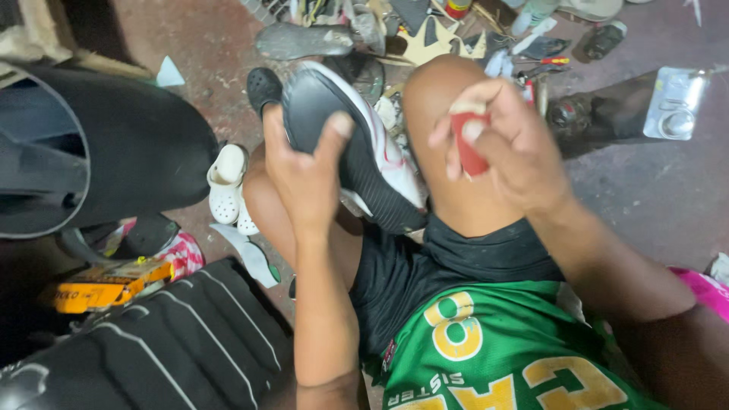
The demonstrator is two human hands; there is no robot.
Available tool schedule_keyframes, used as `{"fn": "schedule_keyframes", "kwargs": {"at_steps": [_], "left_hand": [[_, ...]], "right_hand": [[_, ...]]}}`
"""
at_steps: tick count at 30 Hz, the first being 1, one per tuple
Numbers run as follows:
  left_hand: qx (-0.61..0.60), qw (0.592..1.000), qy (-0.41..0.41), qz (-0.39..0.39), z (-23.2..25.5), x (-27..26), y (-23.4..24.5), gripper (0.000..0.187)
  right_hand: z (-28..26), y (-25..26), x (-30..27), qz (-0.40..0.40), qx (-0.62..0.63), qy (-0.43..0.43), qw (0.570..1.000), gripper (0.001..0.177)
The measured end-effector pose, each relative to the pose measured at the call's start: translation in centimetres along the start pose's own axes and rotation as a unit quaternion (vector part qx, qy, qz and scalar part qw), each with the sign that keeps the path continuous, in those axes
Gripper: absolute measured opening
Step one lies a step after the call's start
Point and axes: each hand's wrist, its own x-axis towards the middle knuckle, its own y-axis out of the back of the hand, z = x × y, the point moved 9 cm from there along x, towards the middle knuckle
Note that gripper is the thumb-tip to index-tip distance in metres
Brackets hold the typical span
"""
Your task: The person sits on the floor and cleans a white and red sneaker. They use a white cloth to wipe the upper and sides, then switch to a red abrasive pad to scrub the sole and heel areas. The person rotates the shoe to access different surfaces during the cleaning process.
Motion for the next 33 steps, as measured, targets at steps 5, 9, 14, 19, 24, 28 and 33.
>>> {"fn": "schedule_keyframes", "kwargs": {"at_steps": [5, 9, 14, 19, 24, 28, 33], "left_hand": [[-0.2, 0.978, 0.052, -0.002, -3.9, 5.1, 0.6, 0.031], [-0.167, 0.983, 0.076, 0.024, -6.9, 6.1, 1.3, 0.033], [-0.159, 0.978, 0.132, 0.005, -12.2, 7.9, -0.2, 0.048], [-0.045, 0.978, 0.195, -0.059, -17.9, 7.4, -2.5, 0.063], [-0.14, 0.957, 0.24, -0.083, -20.3, 5.5, -3.6, 0.058], [-0.111, 0.97, 0.214, -0.039, -20.7, 1.5, -1.5, 0.055], [-0.113, 0.931, 0.326, -0.119, -21.7, -3.3, -2.3, 0.059]], "right_hand": [[4.6, -2.5, -2.6, 0.049, -0.221, -0.08, 0.971, 0.041], [3.2, -4.3, -3.1, 0.006, -0.295, 0.059, 0.954, 0.059], [9.5, -2.8, -1.9, -0.003, -0.017, -0.125, 0.992, 0.047], [13.6, -2.0, -2.4, 0.008, 0.174, -0.267, 0.948, 0.026], [16.1, -3.3, -2.3, 0.01, 0.313, -0.335, 0.888, 0.042], [17.9, -3.2, -2.8, 0.05, 0.342, -0.344, 0.873, 0.049], [20.8, -1.5, -2.1, 0.067, 0.367, -0.348, 0.86, 0.058]]}}
